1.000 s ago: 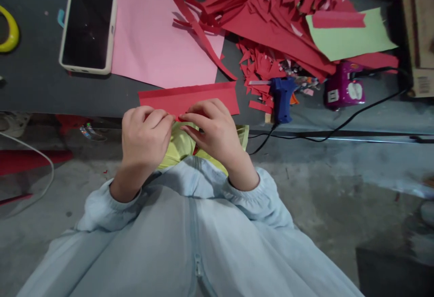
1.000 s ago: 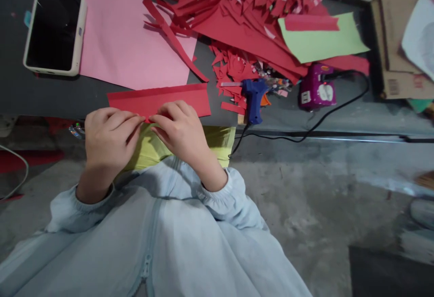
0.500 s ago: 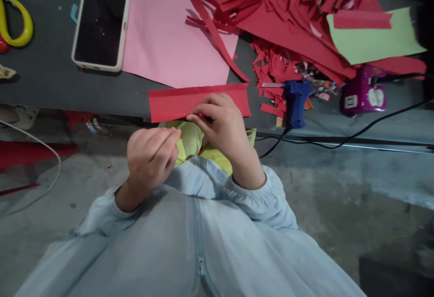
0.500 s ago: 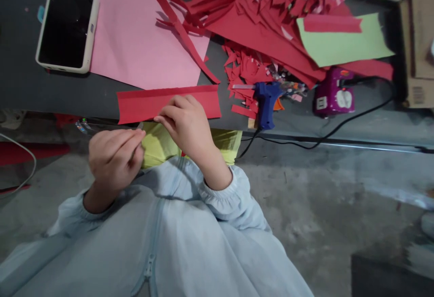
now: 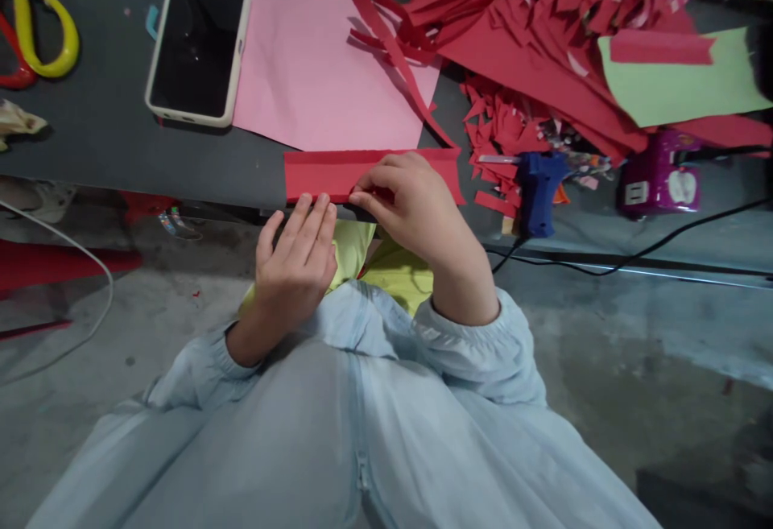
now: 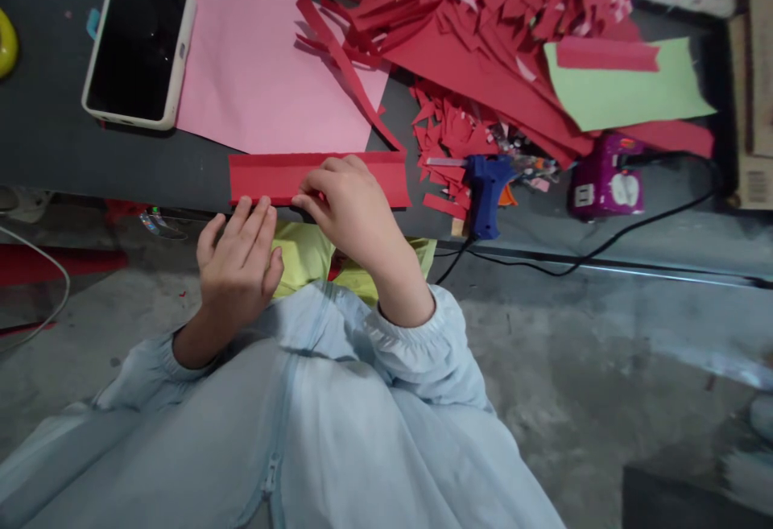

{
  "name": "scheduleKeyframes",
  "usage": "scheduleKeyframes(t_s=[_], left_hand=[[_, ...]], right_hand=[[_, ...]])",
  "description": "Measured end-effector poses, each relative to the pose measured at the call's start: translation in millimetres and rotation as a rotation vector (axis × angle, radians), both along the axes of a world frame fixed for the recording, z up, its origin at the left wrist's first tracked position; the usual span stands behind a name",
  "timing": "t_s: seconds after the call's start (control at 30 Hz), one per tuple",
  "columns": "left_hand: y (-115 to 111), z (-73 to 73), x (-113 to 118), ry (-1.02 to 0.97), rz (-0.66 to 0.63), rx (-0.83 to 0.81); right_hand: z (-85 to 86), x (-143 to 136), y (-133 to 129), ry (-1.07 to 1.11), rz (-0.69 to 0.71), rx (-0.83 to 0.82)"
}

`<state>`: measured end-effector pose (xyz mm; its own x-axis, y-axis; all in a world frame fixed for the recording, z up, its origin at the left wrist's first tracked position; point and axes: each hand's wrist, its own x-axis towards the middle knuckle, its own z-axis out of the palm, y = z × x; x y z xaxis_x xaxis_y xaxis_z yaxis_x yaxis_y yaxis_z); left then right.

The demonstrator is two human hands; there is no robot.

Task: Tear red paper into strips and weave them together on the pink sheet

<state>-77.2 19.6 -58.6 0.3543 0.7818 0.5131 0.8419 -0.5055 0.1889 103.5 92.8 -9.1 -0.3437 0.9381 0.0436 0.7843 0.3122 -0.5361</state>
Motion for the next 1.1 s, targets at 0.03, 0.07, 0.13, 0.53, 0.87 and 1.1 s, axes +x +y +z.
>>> scheduleKeyframes(t_s=[0.03, 0.07, 0.13, 0.53, 0.87, 1.1], left_hand=[[1, -0.3, 0, 0.002, -0.001, -0.004], [1, -0.5, 1, 0.003, -0.001, -0.007], [2, -0.7, 1, 0.01, 0.001, -0.011], [-2, 0.9, 5, 0.025, 0.05, -0.085], [-3, 2.0, 3, 0.082, 0.123, -0.106], [-5, -0.1, 3, 0.111, 0.126, -0.117]], right_hand=[[0.9, 0, 1, 0.0, 0.01, -0.012], [1.8, 0, 2, -0.002, 0.019, -0.024], [3.6, 0, 4, -0.014, 0.028, -0.043], [8.8, -10, 6, -0.152, 0.014, -0.048], [11.4, -13, 8, -0.201, 0.015, -0.056], [13.0, -13, 12, -0.22, 0.041, -0.089]])
